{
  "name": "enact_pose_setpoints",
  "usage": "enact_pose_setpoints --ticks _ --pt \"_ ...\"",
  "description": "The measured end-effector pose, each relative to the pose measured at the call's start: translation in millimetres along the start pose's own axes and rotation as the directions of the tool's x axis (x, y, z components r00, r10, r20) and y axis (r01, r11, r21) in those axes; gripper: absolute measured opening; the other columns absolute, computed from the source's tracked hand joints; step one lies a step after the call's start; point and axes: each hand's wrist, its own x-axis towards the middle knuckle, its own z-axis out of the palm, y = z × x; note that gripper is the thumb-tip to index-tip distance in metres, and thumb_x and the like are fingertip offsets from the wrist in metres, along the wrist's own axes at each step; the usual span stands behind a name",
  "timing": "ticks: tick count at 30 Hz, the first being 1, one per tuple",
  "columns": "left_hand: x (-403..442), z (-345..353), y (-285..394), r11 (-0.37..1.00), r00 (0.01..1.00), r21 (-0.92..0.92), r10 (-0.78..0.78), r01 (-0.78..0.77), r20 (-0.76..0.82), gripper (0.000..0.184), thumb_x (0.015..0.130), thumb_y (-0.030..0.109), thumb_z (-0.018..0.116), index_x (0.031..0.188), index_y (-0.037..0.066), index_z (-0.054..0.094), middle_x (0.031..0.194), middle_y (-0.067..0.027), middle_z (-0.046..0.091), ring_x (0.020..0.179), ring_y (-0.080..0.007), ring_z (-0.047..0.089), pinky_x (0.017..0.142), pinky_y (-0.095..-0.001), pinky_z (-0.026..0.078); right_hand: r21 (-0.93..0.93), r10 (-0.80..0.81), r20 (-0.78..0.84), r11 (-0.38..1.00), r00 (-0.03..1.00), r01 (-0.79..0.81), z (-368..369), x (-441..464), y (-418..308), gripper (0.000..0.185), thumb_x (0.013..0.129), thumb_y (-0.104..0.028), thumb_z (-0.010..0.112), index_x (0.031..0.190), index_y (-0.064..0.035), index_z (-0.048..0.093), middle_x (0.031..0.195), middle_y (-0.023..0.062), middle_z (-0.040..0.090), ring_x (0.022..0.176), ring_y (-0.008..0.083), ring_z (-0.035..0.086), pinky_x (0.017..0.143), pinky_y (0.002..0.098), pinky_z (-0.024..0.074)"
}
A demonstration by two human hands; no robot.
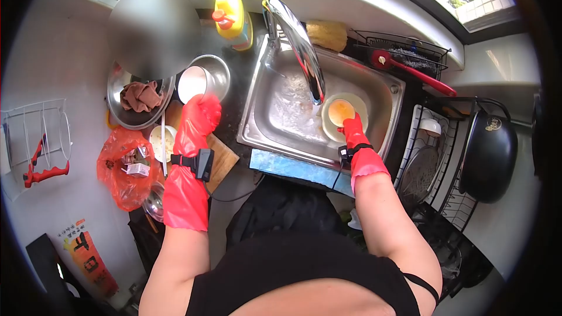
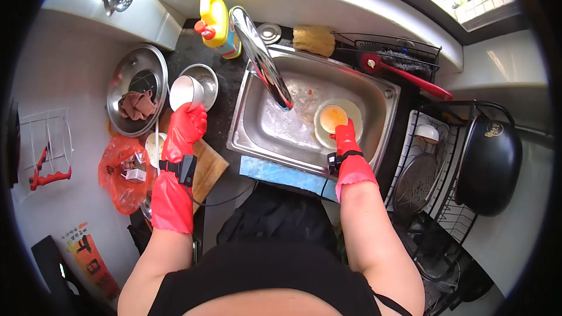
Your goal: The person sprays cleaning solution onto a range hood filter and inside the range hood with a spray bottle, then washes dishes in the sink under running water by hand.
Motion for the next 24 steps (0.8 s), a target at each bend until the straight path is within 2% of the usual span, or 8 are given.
enact_pose_setpoints --ticks 5,6,8,12,15,18,21,24 --pt "8 3 0 0.995 0.995 -0.043 0.085 -0.088 -0.056 0.033 0.099 0.028 0.057 0.11 -0.002 0.064 0.094 -0.0126 0.074 0.074 -0.0297 0.07 0.058 -0.0374 0.058 -0.178 0.122 0.234 0.981 0.965 -0.08 -5 -42 -51 0.067 0.083 0.004 0.042 0.147 -0.0143 0.041 0.096 0.0179 0.068 0.054 0.0229 0.065 0.043 0.032 0.0483" --pt "6 4 0 0.995 0.995 -0.03 0.094 -0.096 -0.038 0.033 0.099 0.028 0.057 0.111 -0.002 0.064 0.096 -0.0132 0.073 0.075 -0.0299 0.07 0.06 -0.0376 0.059 -0.207 0.171 0.274 0.971 0.946 -0.116 -8 -40 -52 0.069 0.083 0.003 0.048 0.148 -0.0174 0.04 0.088 0.0151 0.067 0.054 0.0201 0.064 0.043 0.0299 0.046" --pt "4 8 -5 0.993 0.993 -0.006 0.116 -0.116 -0.001 0.034 0.099 0.029 0.057 0.112 -0.002 0.064 0.098 -0.0143 0.073 0.077 -0.0302 0.071 0.063 -0.038 0.06 -0.192 0.158 0.272 0.976 0.949 -0.107 -6 -40 -47 0.068 0.084 0.0 0.055 0.148 -0.0187 0.04 0.085 0.0142 0.067 0.053 0.0193 0.062 0.044 0.0304 0.046" --pt "-18 33 -34 0.946 0.967 0.219 0.212 -0.239 0.141 0.039 0.099 0.03 0.059 0.12 -0.003 0.061 0.103 -0.018 0.071 0.088 -0.0296 0.072 0.073 -0.0358 0.062 -0.145 0.129 0.244 0.985 0.961 -0.095 -6 -40 -47 0.069 0.085 -0.009 0.068 0.148 -0.0193 0.042 0.086 0.013 0.066 0.056 0.0183 0.062 0.047 0.0306 0.0472" --pt "-28 43 -65 0.893 0.94 0.314 0.264 -0.323 0.216 0.042 0.099 0.031 0.061 0.122 -0.003 0.06 0.107 -0.019 0.07 0.091 -0.0286 0.072 0.076 -0.0335 0.061 -0.166 0.081 0.184 0.985 0.98 -0.05 -18 -37 -43 0.068 0.084 -0.018 0.072 0.146 -0.015 0.044 0.089 0.0134 0.067 0.064 0.0201 0.063 0.053 0.0329 0.0504" --pt "-28 46 -91 0.888 0.943 0.372 0.167 -0.27 0.287 0.043 0.098 0.033 0.062 0.123 -0.002 0.06 0.113 -0.0194 0.068 0.096 -0.0272 0.07 0.084 -0.0342 0.059 -0.342 -0.068 0.073 0.935 0.995 0.089 -25 -40 -49 0.065 0.081 -0.025 0.075 0.139 -0.0092 0.052 0.096 0.0154 0.07 0.076 0.0263 0.068 0.062 0.0352 0.0539" --pt "-19 38 -116 0.893 0.946 0.396 0.088 -0.214 0.313 0.043 0.098 0.034 0.063 0.126 0.001 0.059 0.117 -0.0182 0.067 0.103 -0.0274 0.068 0.09 -0.0365 0.056 -0.673 -0.363 0.11 0.658 0.925 0.338 -32 -55 -70 0.06 0.077 -0.032 0.077 0.128 -0.0054 0.061 0.105 0.018 0.072 0.088 0.0325 0.071 0.072 0.0406 0.056" --pt "-21 43 -135 0.912 0.949 0.388 0.0 -0.129 0.316 0.044 0.095 0.033 0.066 0.128 0.005 0.059 0.116 -0.0132 0.068 0.107 -0.0265 0.066 0.094 -0.038 0.053 -0.875 -0.326 0.186 0.374 0.927 0.307 -14 -93 -121 0.063 0.075 -0.035 0.076 0.128 -0.0033 0.061 0.111 0.0209 0.071 0.103 0.0377 0.069 0.087 0.0433 0.0547"
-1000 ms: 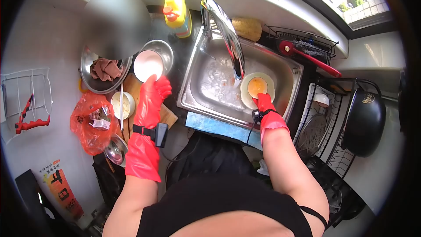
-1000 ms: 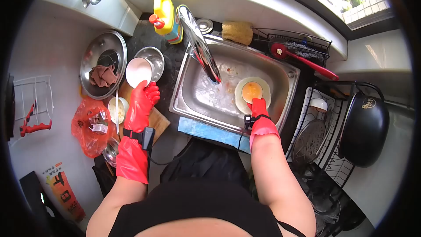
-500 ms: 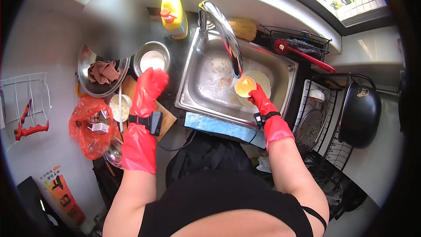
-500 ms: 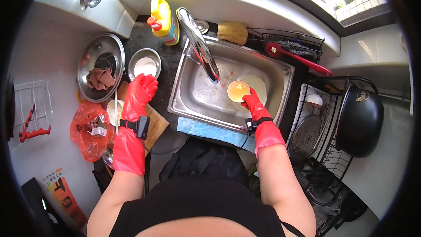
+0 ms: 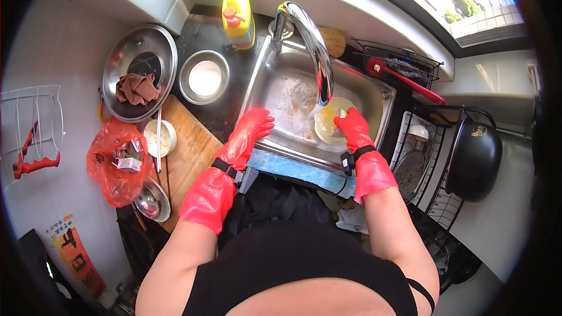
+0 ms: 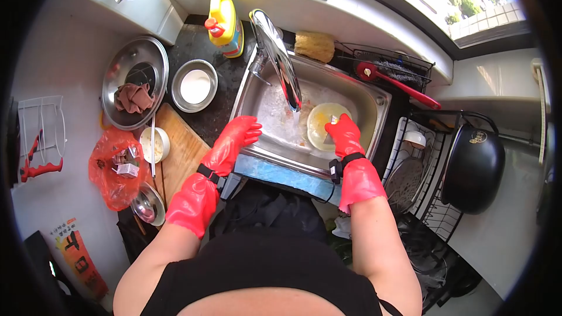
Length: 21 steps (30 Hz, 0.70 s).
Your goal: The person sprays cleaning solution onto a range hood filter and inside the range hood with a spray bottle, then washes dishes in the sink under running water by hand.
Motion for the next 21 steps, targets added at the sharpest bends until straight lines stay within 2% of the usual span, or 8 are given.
enact_pose_setpoints --ticks 3,6,9,11,14,17,19,21 --pt "9 7 -23 0.998 1.0 0.063 -0.019 0.018 0.018 0.046 0.092 0.034 0.068 0.13 0.009 0.059 0.116 -0.0093 0.068 0.109 -0.0245 0.063 0.094 -0.0396 0.05 -0.464 0.124 0.125 0.884 0.984 -0.053 -16 9 -40 0.061 0.076 -0.033 0.075 0.128 -0.0036 0.061 0.114 0.0218 0.07 0.106 0.0426 0.066 0.091 0.0436 0.0532" --pt "25 32 -26 0.89 0.999 0.455 0.045 -0.027 -0.029 0.053 0.089 0.034 0.069 0.132 0.005 0.058 0.115 -0.0116 0.067 0.108 -0.0247 0.062 0.094 -0.0376 0.048 -0.336 -0.117 0.088 0.932 0.989 0.14 -30 -7 -54 0.059 0.078 -0.029 0.072 0.131 -0.0053 0.06 0.11 0.0187 0.071 0.102 0.0373 0.069 0.088 0.0428 0.0547" --pt "45 51 -26 0.77 0.99 0.634 0.132 -0.069 -0.052 0.053 0.088 0.03 0.068 0.131 0.0 0.059 0.122 -0.0178 0.065 0.109 -0.0279 0.063 0.094 -0.0371 0.049 0.48 -0.265 0.117 0.859 0.957 0.179 19 3 -24 0.058 0.077 -0.026 0.073 0.13 -0.0071 0.06 0.111 0.0192 0.07 0.106 0.0332 0.069 0.091 0.0441 0.0535" --pt "72 49 -48 0.811 0.988 0.583 0.123 -0.047 -0.093 0.053 0.088 0.028 0.071 0.132 0.001 0.059 0.132 -0.0192 0.061 0.116 -0.0295 0.061 0.096 -0.0386 0.049 0.619 -0.185 0.298 0.785 0.936 -0.042 42 8 -27 0.062 0.081 -0.015 0.066 0.141 -0.0066 0.051 0.107 0.0174 0.069 0.091 0.0279 0.071 0.076 0.0417 0.0575" --pt "87 63 -54 0.811 0.951 0.549 0.298 -0.204 -0.087 0.047 0.087 0.021 0.065 0.128 -0.002 0.061 0.118 -0.0231 0.066 0.107 -0.0347 0.066 0.09 -0.0421 0.051 0.748 -0.07 0.39 0.605 0.918 -0.272 62 -15 -56 0.062 0.085 -0.009 0.062 0.144 -0.0036 0.045 0.105 0.0148 0.068 0.074 0.0247 0.069 0.057 0.0334 0.0568" --pt "126 47 -88 0.775 0.912 0.597 0.373 -0.206 -0.169 0.039 0.087 0.016 0.057 0.12 -0.004 0.063 0.106 -0.0242 0.069 0.101 -0.035 0.067 0.086 -0.0422 0.053 0.887 0.015 0.335 0.332 0.942 -0.32 72 -35 -78 0.063 0.086 -0.004 0.06 0.144 -0.0017 0.037 0.1 0.0141 0.064 0.071 0.0237 0.063 0.061 0.0347 0.0563" --pt "133 53 -104 0.947 0.965 0.265 -0.12 0.181 -0.232 0.037 0.086 0.015 0.062 0.116 -0.007 0.063 0.102 -0.0215 0.069 0.094 -0.0308 0.069 0.08 -0.0406 0.055 0.92 0.0 0.153 0.366 0.988 -0.142 95 -29 -83 0.058 0.088 -0.009 0.063 0.141 -0.0005 0.041 0.104 0.014 0.063 0.078 0.0266 0.063 0.067 0.0401 0.0577" --pt "142 69 -152 0.944 0.982 -0.291 -0.182 0.158 -0.057 0.036 0.086 0.017 0.066 0.114 -0.007 0.064 0.099 -0.0167 0.069 0.088 -0.0272 0.069 0.072 -0.0387 0.056 0.892 0.022 -0.018 0.452 1.0 0.007 122 -17 -78 0.055 0.088 -0.013 0.065 0.138 -0.0012 0.046 0.109 0.0147 0.063 0.091 0.0291 0.063 0.076 0.0435 0.0576"
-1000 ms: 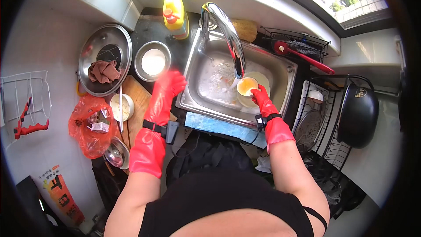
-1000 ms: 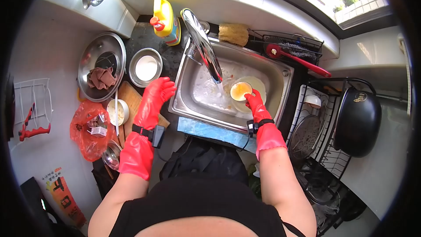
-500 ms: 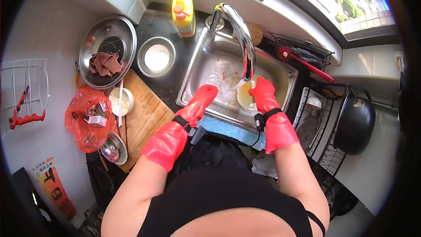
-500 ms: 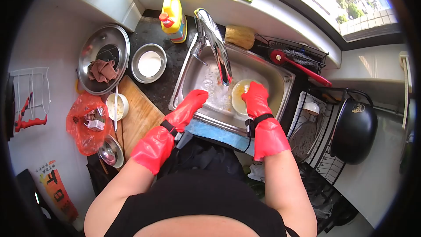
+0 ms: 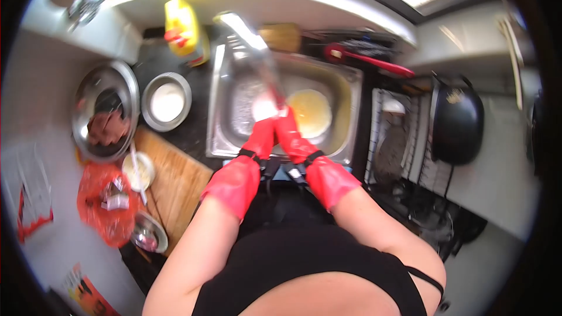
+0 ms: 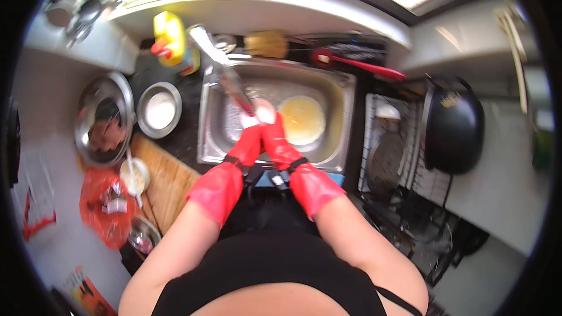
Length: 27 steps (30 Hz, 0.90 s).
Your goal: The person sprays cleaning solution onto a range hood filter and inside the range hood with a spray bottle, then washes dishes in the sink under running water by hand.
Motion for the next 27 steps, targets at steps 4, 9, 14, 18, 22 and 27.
enact_pose_setpoints --ticks 4,9,14,18,22,27 --pt "-34 -15 58 0.853 0.999 0.52 0.028 -0.034 0.02 0.034 0.078 0.019 0.077 0.105 -0.002 0.072 0.092 -0.0117 0.074 0.078 -0.0205 0.071 0.063 -0.0317 0.056 0.264 0.189 -0.039 0.949 0.981 -0.172 -9 -32 -32 0.05 0.082 -0.011 0.064 0.131 -0.0049 0.054 0.117 0.0193 0.067 0.117 0.0345 0.062 0.087 0.0427 0.0556" --pt "-47 27 87 0.217 0.807 0.89 0.543 -0.401 0.231 0.036 0.078 0.013 0.073 0.111 0.001 0.071 0.103 -0.0215 0.072 0.091 -0.0336 0.072 0.076 -0.0406 0.056 -0.063 0.277 0.049 0.96 0.96 -0.273 -28 -40 -62 0.048 0.084 -0.014 0.059 0.13 -0.0015 0.053 0.105 0.0235 0.067 0.088 0.0335 0.07 0.068 0.0401 0.057" --pt "-50 -1 55 -0.581 0.383 0.589 0.449 -0.561 0.807 0.046 0.079 0.015 0.072 0.123 0.003 0.065 0.131 -0.0224 0.062 0.119 -0.0388 0.06 0.099 -0.0446 0.049 0.057 0.351 -0.057 0.936 0.935 -0.347 -36 -20 -66 0.055 0.085 -0.012 0.052 0.138 0.0031 0.046 0.107 0.0236 0.067 0.08 0.0312 0.069 0.062 0.0386 0.0555" --pt "-81 22 59 -0.562 0.502 0.537 0.234 -0.629 0.833 0.039 0.079 0.02 0.075 0.114 0.004 0.069 0.116 -0.0229 0.067 0.105 -0.0392 0.066 0.089 -0.0482 0.051 -0.08 0.263 -0.002 0.962 0.965 -0.262 -48 -30 -74 0.049 0.086 -0.018 0.057 0.128 0.006 0.051 0.108 0.0265 0.067 0.099 0.0389 0.068 0.078 0.045 0.0555" --pt "-41 5 42 0.093 0.914 0.929 0.24 -0.358 0.329 0.036 0.085 0.023 0.074 0.114 0.004 0.068 0.098 -0.0148 0.073 0.09 -0.0291 0.071 0.078 -0.0427 0.052 -0.418 0.095 -0.116 0.898 0.989 -0.135 -23 -48 -96 0.061 0.087 -0.033 0.066 0.137 0.001 0.053 0.12 0.0248 0.067 0.101 0.0438 0.067 0.09 0.0464 0.0525" --pt "4 -29 48 0.785 0.933 0.573 0.019 -0.236 0.358 0.038 0.09 0.02 0.073 0.122 0.001 0.065 0.105 -0.0072 0.072 0.091 -0.0204 0.067 0.081 -0.0387 0.053 -0.734 -0.049 -0.02 0.679 0.999 0.018 14 -57 -64 0.046 0.088 -0.036 0.06 0.133 -0.0241 0.065 0.144 0.0169 0.055 0.141 0.0414 0.039 0.112 0.053 0.036"
